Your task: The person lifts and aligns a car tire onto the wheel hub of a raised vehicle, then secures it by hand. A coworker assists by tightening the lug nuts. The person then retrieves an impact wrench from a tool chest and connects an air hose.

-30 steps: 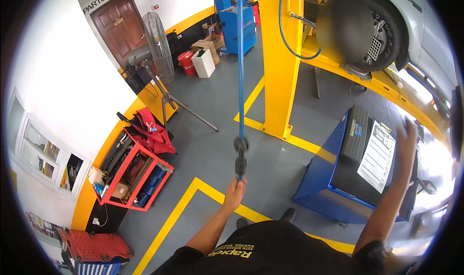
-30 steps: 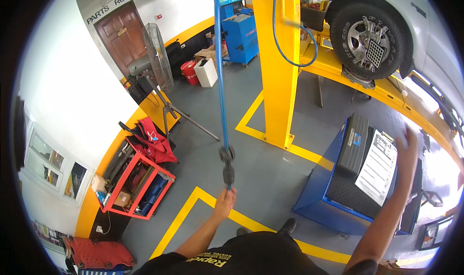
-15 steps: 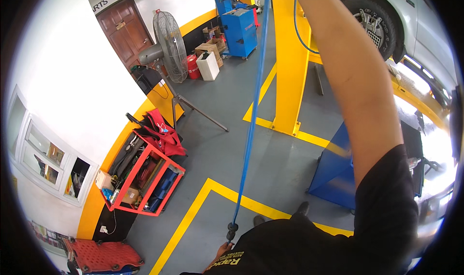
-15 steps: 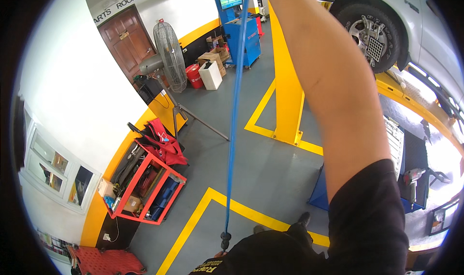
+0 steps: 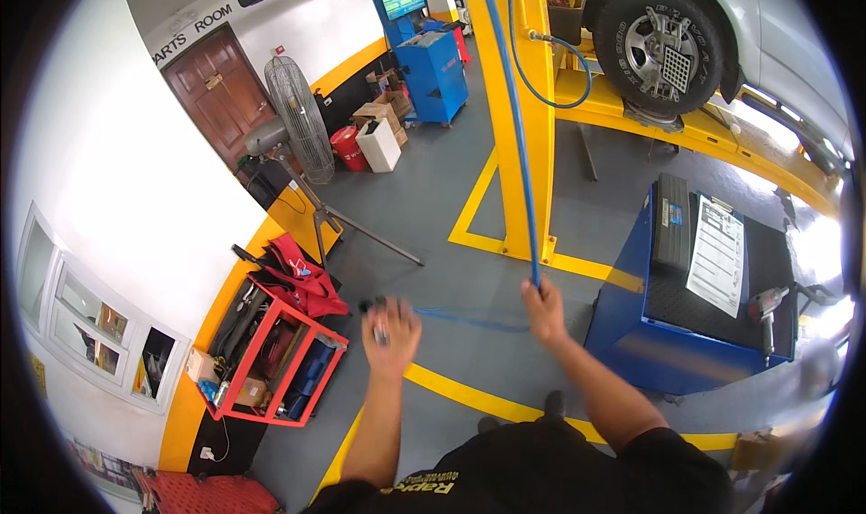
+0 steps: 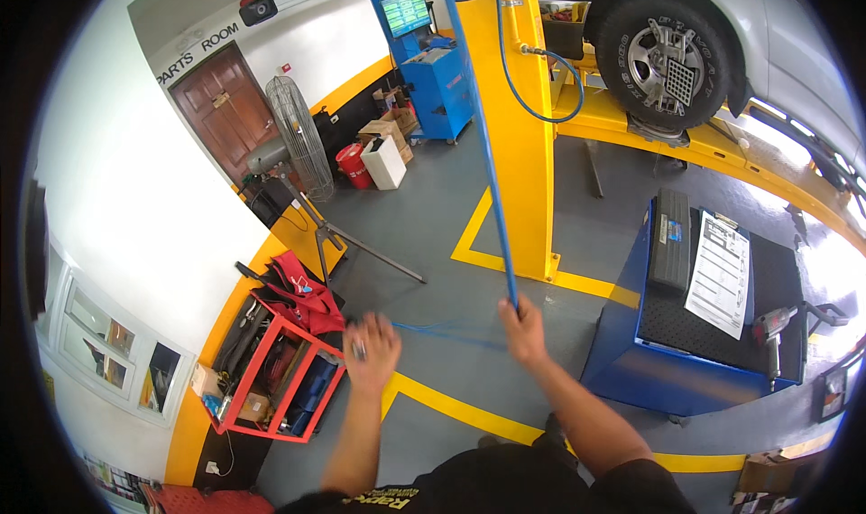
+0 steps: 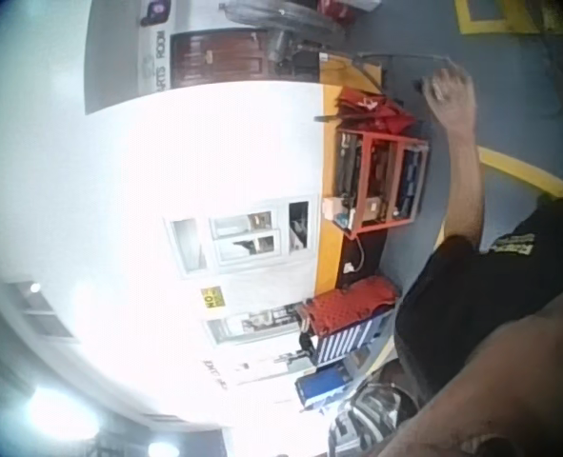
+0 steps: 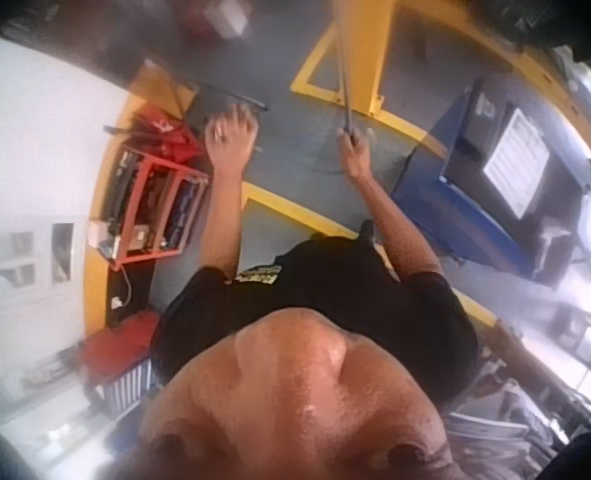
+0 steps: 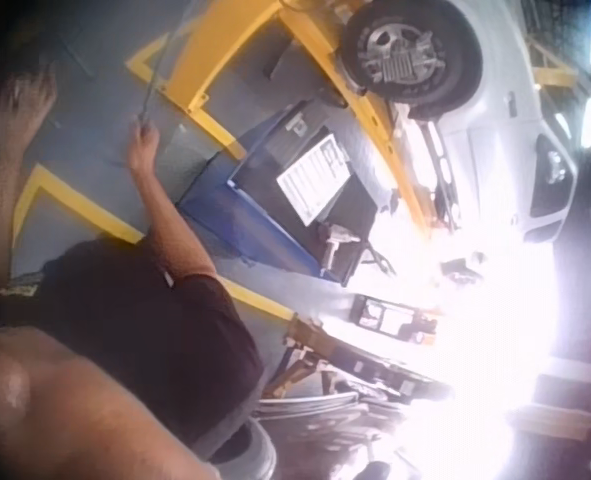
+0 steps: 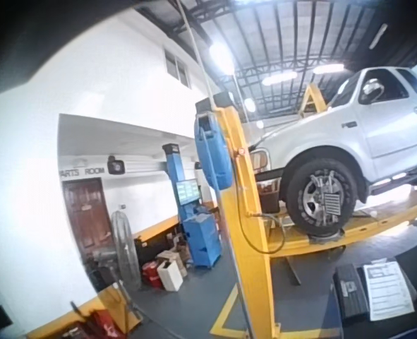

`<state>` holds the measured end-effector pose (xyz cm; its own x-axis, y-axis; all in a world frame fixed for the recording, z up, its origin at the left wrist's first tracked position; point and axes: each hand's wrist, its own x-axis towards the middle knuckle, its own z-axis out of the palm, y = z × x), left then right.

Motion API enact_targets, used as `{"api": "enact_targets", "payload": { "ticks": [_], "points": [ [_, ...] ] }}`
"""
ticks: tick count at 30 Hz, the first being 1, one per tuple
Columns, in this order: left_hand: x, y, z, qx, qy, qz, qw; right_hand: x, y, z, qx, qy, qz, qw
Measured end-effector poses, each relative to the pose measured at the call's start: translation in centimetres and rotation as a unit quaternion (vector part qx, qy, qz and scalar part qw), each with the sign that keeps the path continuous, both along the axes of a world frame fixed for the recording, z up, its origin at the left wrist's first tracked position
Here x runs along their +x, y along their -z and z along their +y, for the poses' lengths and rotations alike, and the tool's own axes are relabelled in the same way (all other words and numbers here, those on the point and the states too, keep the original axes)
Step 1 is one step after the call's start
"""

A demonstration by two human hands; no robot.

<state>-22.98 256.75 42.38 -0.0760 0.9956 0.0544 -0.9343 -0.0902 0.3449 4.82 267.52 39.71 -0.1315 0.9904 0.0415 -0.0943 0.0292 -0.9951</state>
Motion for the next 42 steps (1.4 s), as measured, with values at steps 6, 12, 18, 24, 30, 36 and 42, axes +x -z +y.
{"api": "enact_targets", "payload": {
  "ticks": [6,12,18,24,30,36,42],
  "points": [
    [11.7,-21.4,18.0,0.124,0.001,0.281,0.952,0.3,7.1,-6.1,-0.076,-0.105,-0.026,0.991],
    [17.7,-20.8,18.0,0.117,-0.114,0.473,0.866,2.3,16.0,-3.3,-0.144,-0.265,-0.046,0.952],
    [15.0,-5.4,8.7,0.086,-0.187,0.517,0.831,8.1,6.2,8.9,0.009,-0.309,-0.32,0.895],
    [11.5,21.0,-1.2,-0.221,0.125,0.501,0.828,-3.5,-27.2,19.5,0.16,-0.276,0.049,0.947],
    [6.0,30.2,-11.4,-0.299,0.257,0.578,0.715,-8.1,-39.1,20.1,0.265,-0.033,0.157,0.951],
    [0.4,23.5,-9.8,-0.326,0.097,0.364,0.867,-8.3,-16.4,13.4,0.154,-0.014,0.059,0.986],
    [4.7,-7.9,11.5,0.006,-0.011,0.4,0.916,-1.9,16.8,-1.4,-0.086,-0.176,-0.184,0.963]
  ]
}}
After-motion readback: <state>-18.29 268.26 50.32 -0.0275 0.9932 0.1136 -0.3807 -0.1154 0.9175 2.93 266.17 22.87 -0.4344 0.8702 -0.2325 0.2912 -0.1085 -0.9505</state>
